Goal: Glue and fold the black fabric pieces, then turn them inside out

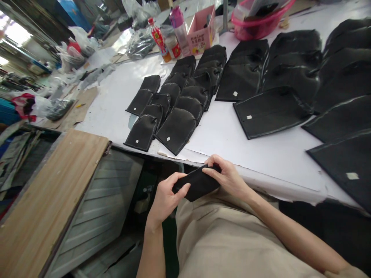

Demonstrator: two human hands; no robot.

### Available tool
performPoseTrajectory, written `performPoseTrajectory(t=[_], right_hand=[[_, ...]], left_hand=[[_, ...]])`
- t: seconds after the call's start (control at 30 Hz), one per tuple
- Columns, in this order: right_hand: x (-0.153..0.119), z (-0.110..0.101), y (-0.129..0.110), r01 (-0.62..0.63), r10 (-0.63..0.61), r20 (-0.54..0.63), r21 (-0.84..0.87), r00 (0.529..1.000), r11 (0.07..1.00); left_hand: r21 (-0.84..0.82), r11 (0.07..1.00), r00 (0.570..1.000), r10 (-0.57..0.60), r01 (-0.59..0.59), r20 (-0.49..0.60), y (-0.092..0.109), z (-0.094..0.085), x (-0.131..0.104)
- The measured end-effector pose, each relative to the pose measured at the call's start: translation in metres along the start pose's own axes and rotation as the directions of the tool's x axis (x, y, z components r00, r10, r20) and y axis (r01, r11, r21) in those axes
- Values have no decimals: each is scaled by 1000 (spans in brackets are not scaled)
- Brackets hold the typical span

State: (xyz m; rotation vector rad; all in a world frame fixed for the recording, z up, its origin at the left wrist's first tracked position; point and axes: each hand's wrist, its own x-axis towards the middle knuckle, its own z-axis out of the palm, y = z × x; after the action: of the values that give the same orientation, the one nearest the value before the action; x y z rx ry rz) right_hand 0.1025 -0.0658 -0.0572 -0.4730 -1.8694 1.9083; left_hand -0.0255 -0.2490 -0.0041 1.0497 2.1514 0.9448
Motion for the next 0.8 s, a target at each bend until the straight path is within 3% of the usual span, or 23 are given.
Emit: performPoseTrajectory(t=[0.1,0.17,0.23,0.33,0.43,0.67,0.8], right_hand=[[4,8,-1,42,-39,55,-50,998,998],[6,10,-1,72,-67,69,-72,995,995],[7,5,-3,117,-108,95,-96,990,989],[8,-13,-8,199,-161,223,-159,961,967],[7,-31,-11,234,-146,327,-247,934,940],[3,-32,-4,43,1,188,-228,982,973],[4,-29,-2,22,20,179,-230,984,973]], left_hand=[[331,933,988,154,-140,-19,15,6,3],[384,906,975,217,-180,-56,15,14,8],[311,933,975,212,-182,-68,10,21,13],[141,981,987,144,-133,-70,2,25,19],[61,994,990,94,-88,-101,-2,25,21],[51,995,987,89,-83,-132,-2,26,20],[61,994,987,95,-87,-128,-2,27,19]])
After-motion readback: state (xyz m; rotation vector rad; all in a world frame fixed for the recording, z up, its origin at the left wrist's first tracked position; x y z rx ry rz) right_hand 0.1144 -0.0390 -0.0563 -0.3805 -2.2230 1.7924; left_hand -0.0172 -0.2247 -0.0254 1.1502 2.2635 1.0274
